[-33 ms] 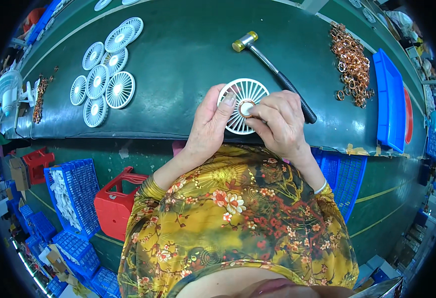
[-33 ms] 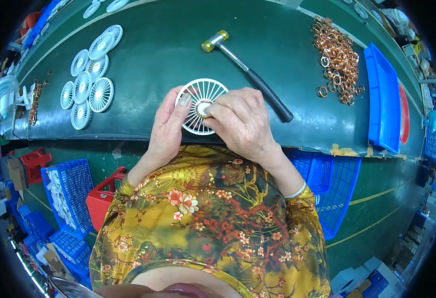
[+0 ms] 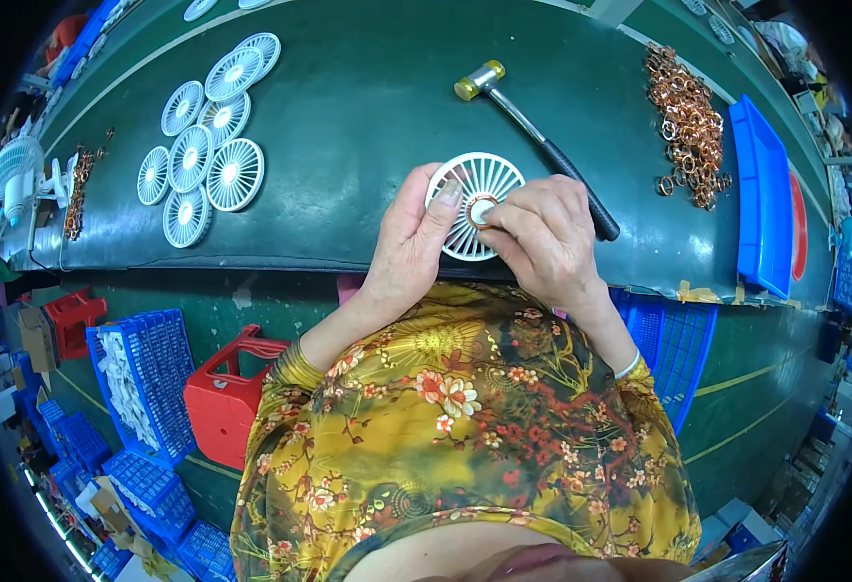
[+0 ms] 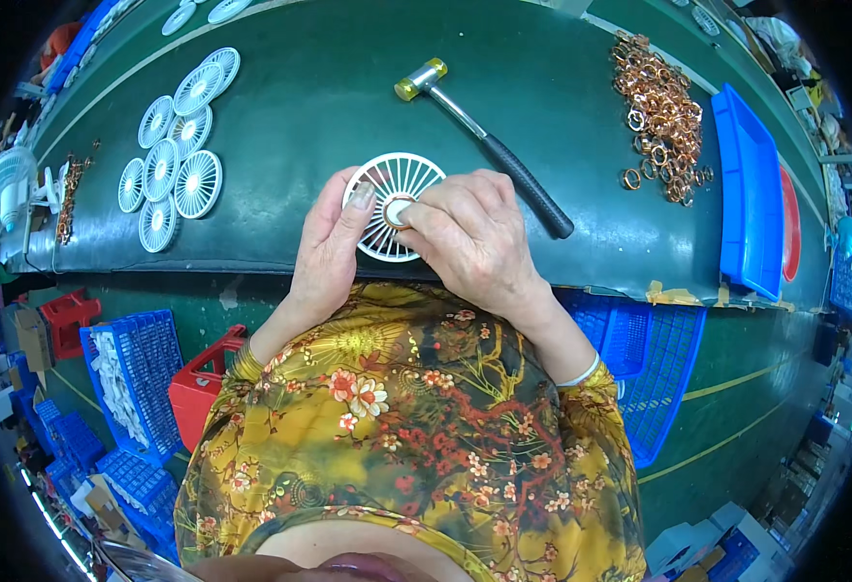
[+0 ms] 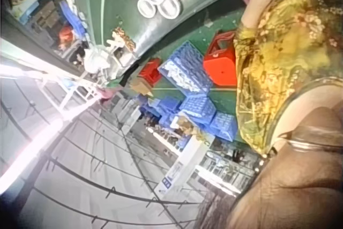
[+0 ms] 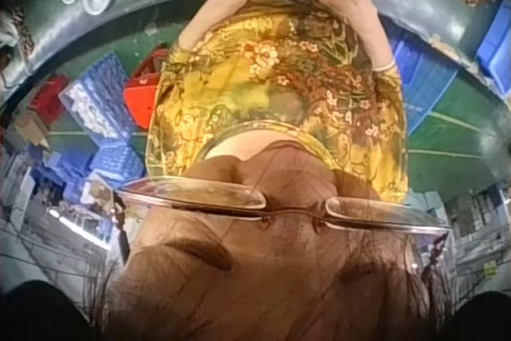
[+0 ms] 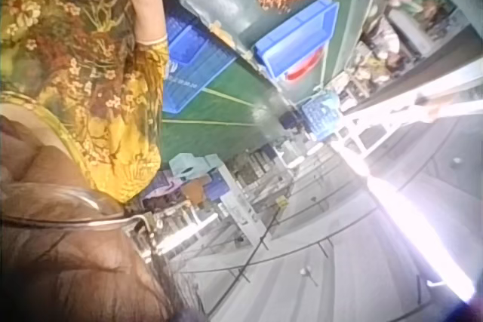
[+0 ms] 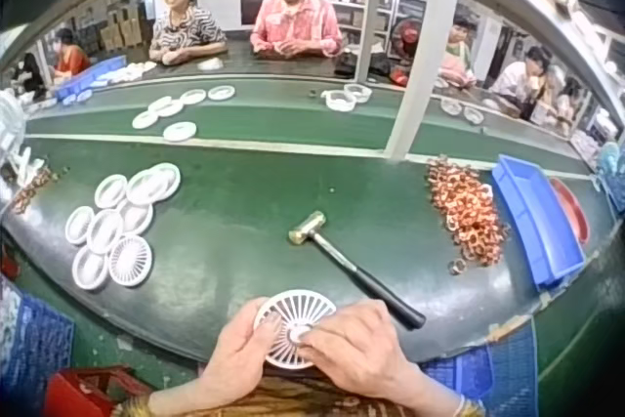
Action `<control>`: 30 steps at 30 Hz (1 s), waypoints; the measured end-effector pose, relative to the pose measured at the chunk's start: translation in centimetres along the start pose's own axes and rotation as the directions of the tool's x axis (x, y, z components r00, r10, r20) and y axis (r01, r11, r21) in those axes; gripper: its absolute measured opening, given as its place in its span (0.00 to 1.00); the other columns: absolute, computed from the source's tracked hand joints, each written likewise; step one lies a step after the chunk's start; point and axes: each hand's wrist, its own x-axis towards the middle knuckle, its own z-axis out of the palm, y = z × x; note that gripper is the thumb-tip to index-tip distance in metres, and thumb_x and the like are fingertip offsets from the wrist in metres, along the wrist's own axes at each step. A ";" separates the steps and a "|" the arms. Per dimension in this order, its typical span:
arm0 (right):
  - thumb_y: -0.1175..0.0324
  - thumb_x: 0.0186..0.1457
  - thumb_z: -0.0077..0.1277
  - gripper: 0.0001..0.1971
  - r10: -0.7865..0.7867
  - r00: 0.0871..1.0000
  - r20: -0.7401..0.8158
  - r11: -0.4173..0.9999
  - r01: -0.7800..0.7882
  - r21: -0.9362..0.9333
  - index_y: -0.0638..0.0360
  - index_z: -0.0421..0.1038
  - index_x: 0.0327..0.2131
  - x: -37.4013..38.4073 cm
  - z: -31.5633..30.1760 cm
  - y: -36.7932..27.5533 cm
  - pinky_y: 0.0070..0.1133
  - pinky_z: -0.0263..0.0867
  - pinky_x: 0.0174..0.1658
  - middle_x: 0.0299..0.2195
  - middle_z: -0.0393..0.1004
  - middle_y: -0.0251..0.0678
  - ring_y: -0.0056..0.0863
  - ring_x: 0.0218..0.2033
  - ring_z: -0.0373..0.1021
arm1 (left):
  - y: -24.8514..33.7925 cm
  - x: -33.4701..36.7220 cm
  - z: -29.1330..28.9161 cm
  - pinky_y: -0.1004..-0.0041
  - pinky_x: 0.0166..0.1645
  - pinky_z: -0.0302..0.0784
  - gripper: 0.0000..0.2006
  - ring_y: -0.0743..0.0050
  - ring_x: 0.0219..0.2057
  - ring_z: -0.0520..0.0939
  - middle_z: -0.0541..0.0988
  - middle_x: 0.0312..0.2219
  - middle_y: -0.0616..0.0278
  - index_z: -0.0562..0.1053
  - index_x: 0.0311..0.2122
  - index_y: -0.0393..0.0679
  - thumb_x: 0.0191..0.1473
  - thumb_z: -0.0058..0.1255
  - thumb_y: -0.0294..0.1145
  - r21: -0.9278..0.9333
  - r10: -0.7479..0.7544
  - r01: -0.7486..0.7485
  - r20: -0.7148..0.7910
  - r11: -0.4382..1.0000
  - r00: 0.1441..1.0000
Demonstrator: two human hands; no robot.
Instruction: Assembling plastic fan covers by inserting metal rings and securing them using a mallet on an assembly line.
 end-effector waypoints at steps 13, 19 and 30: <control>0.70 0.38 0.64 0.12 0.066 0.988 -0.138 0.998 -0.067 0.001 0.54 0.70 0.26 -0.5 0.1 -0.4 0.25 0.60 0.32 0.24 0.71 0.28 0.28 0.27 0.69 | 0.5 -0.9 0.7 0.75 0.52 0.68 0.17 0.79 0.45 0.73 0.73 0.44 0.59 0.60 0.52 0.36 0.59 0.44 0.27 -0.239 0.008 -0.018 -0.043 0.971 0.999; 0.70 0.38 0.64 0.12 0.010 0.985 -0.173 0.998 -0.021 -0.065 0.54 0.70 0.27 -0.1 0.3 -0.7 0.24 0.59 0.32 0.25 0.71 0.28 0.28 0.27 0.68 | -0.1 -1.1 1.3 0.74 0.46 0.74 0.20 0.75 0.44 0.75 0.72 0.43 0.56 0.55 0.50 0.37 0.54 0.46 0.17 -0.367 0.050 -0.058 -0.029 0.928 0.998; 0.71 0.41 0.62 0.10 0.058 0.984 -0.169 0.993 -0.074 -0.093 0.55 0.70 0.28 -0.6 0.4 -1.3 0.25 0.60 0.33 0.25 0.71 0.29 0.29 0.28 0.68 | -0.6 -1.0 1.0 0.80 0.44 0.72 0.14 0.83 0.40 0.74 0.74 0.38 0.62 0.63 0.49 0.35 0.60 0.44 0.27 -0.233 0.011 -0.026 -0.065 0.972 0.998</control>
